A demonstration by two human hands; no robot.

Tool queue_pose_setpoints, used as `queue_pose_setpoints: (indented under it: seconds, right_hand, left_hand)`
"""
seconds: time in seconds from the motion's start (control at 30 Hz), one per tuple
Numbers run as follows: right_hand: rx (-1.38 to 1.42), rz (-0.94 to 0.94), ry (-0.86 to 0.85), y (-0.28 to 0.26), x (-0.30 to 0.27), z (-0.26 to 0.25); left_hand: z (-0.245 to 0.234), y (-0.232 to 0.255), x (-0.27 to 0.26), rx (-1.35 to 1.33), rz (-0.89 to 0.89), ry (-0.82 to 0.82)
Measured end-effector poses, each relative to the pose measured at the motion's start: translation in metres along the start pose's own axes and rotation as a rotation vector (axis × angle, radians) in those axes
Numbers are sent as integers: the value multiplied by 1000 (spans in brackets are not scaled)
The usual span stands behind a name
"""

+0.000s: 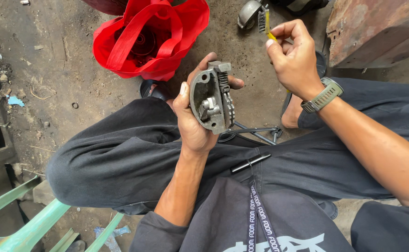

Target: The person cleans a motorcycle engine part using a brush and then scrapes a surface with a yellow knife.

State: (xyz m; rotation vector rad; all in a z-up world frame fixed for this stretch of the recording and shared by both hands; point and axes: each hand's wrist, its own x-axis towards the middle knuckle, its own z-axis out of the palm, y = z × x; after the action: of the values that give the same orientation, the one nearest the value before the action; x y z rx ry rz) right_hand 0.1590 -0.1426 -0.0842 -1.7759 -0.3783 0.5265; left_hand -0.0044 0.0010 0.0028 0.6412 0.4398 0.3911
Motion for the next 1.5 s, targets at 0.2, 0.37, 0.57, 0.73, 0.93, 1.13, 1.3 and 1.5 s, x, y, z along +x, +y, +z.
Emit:
queue_pose_setpoints:
  seconds: [0.2,0.37,0.57,0.73,0.93,1.13,1.3,1.5]
  right_hand:
    - [-377,-65,-116,26,15,1]
    - [-655,78,-231,124,44,9]
    - [-797,199,-268,239,42,36]
    - [-858,250,-237,262,39,40]
    - [-829,370,-76,230,47,25]
    - [-869,204,125,284,49,1]
    - [-917,286,176,283,54,-2]
    - [-507,-118,286,114,75,-1]
  left_hand:
    - [-3,3,-1,-71,-107,3]
    - [-4,-1,0,12,-21,-9]
    - [-7,0,3,113,-41,77]
    - [-10,-2,6,117,-48,129]
    - [-13,-3,10,101,-21,157]
    - [-12,-2,11,158,-17,148]
    - [-11,-1,10,96,-52,120]
    - [-14,-1,2,-55,-24,89]
